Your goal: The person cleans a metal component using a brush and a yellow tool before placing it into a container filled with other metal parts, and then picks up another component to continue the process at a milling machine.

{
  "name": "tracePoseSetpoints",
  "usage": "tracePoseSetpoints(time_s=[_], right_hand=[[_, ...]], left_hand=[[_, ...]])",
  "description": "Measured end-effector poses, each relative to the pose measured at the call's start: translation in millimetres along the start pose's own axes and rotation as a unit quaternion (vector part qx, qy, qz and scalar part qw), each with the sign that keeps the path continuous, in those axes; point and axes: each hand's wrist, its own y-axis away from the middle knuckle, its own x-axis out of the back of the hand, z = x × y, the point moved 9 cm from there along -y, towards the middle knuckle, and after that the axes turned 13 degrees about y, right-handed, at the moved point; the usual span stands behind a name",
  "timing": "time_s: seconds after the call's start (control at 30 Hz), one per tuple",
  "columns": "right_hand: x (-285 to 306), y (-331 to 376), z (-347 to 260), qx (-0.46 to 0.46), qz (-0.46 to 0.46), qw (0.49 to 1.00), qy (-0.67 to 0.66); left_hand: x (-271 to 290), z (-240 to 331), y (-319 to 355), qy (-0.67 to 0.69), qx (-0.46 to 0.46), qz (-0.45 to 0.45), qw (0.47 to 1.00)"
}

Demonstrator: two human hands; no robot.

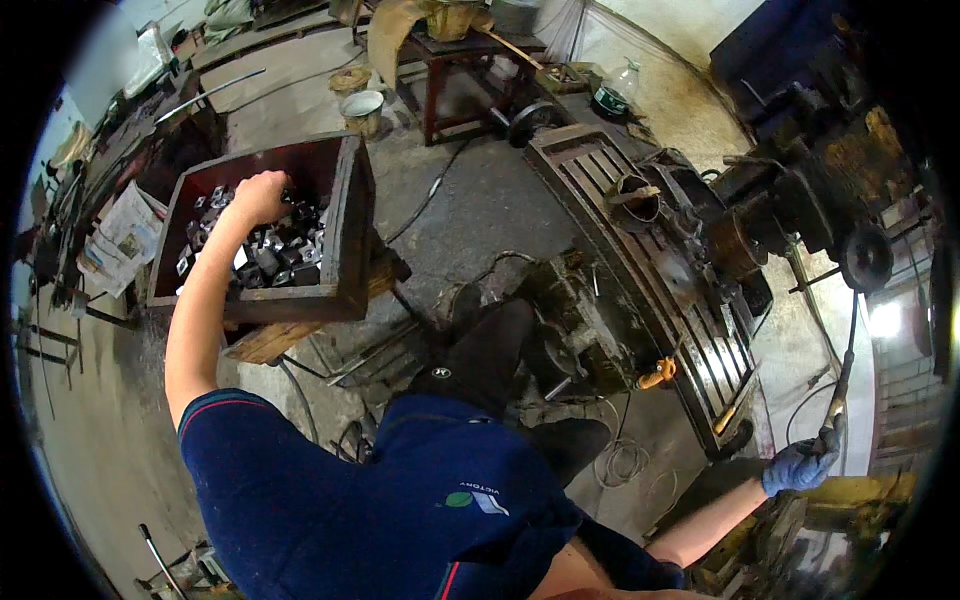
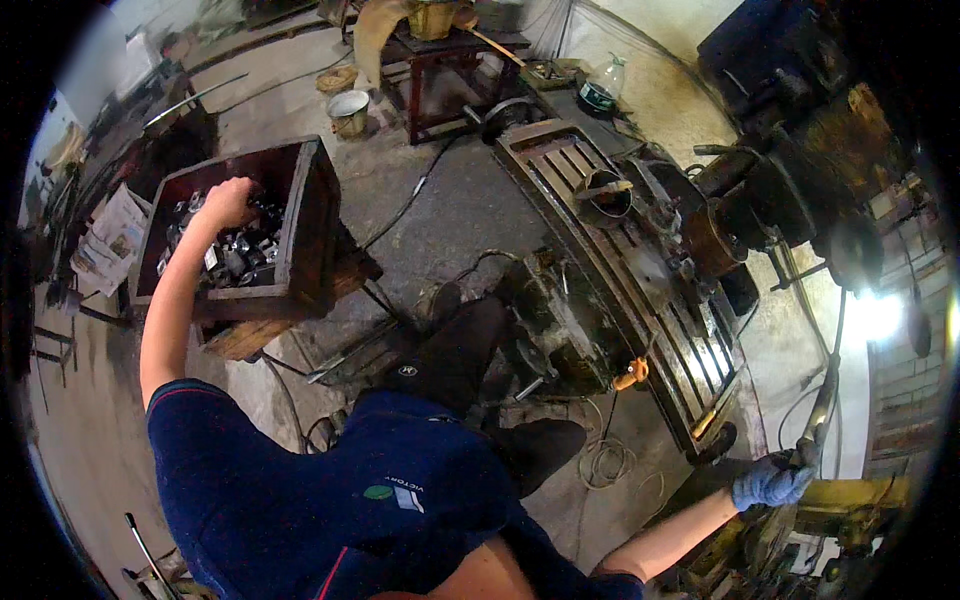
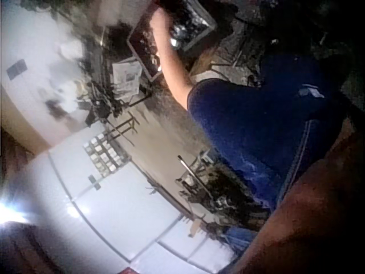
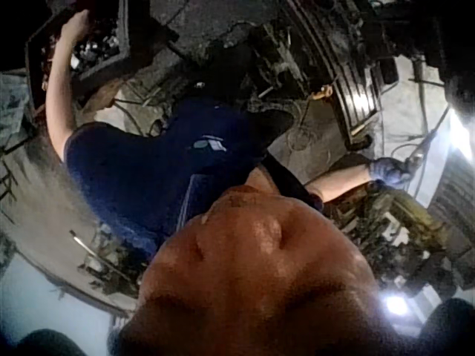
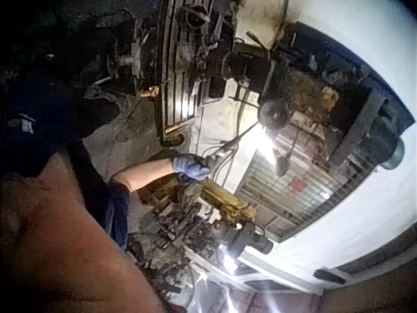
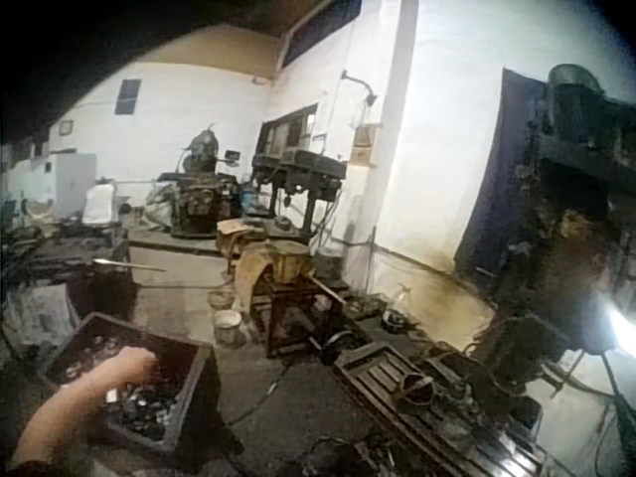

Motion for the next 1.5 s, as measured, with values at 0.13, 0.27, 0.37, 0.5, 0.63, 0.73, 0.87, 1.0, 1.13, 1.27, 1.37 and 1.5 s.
tracePoseSetpoints(time_s=[0.13, 0.27, 0.37, 0.5, 0.63, 0.73, 0.87, 1.0, 1.13, 1.27, 1.37, 1.5], right_hand=[[-5.5, -8.4, 15.8, -0.113, -0.004, 0.952, -0.283], [-19.7, -8.5, 28.8, -0.212, -0.028, 0.896, -0.389], [-26.8, -0.9, 44.4, -0.255, -0.053, 0.912, -0.318], [-12.9, -30.8, 27.3, -0.143, 0.013, 0.901, -0.410], [-5.9, -51.7, 18.0, -0.152, 0.029, 0.939, -0.309], [-21.7, -57.7, 29.7, -0.232, 0.025, 0.860, -0.455], [-27.5, -75.2, 29.8, -0.228, 0.009, 0.843, -0.488], [-24.1, -99.5, 41.3, -0.196, 0.005, 0.902, -0.385], [2.3, -142.0, 21.5, 0.037, 0.103, 0.990, -0.088], [6.6, -161.4, 16.7, 0.035, 0.094, 0.991, -0.092], [-8.2, -129.0, 55.3, -0.238, 0.094, 0.827, -0.501], [-24.7, 23.4, 32.6, -0.375, -0.017, 0.827, -0.418]], left_hand=[[-11.8, 13.4, -12.3, -0.076, -0.017, 0.042, 0.996], [-21.0, 30.5, -19.0, -0.124, -0.062, 0.071, 0.988], [-26.5, 3.7, -19.4, -0.136, -0.056, 0.099, 0.984], [-34.5, -6.3, -34.6, -0.104, 0.002, 0.095, 0.990], [-40.2, -33.7, -36.3, -0.016, 0.125, 0.055, 0.990], [-48.2, -47.5, -40.1, 0.074, 0.125, 0.064, 0.987], [-15.8, -38.0, -32.3, 0.090, 0.032, 0.209, 0.973], [57.3, -42.0, -60.5, 0.345, 0.001, 0.171, 0.923], [137.2, 65.6, -41.8, 0.637, -0.068, 0.143, 0.754], [163.2, 207.3, -26.9, 0.743, -0.231, 0.011, 0.628], [134.0, 349.3, -5.9, 0.808, -0.280, -0.128, 0.502], [42.1, 468.2, 39.7, 0.854, -0.239, -0.345, 0.306]])
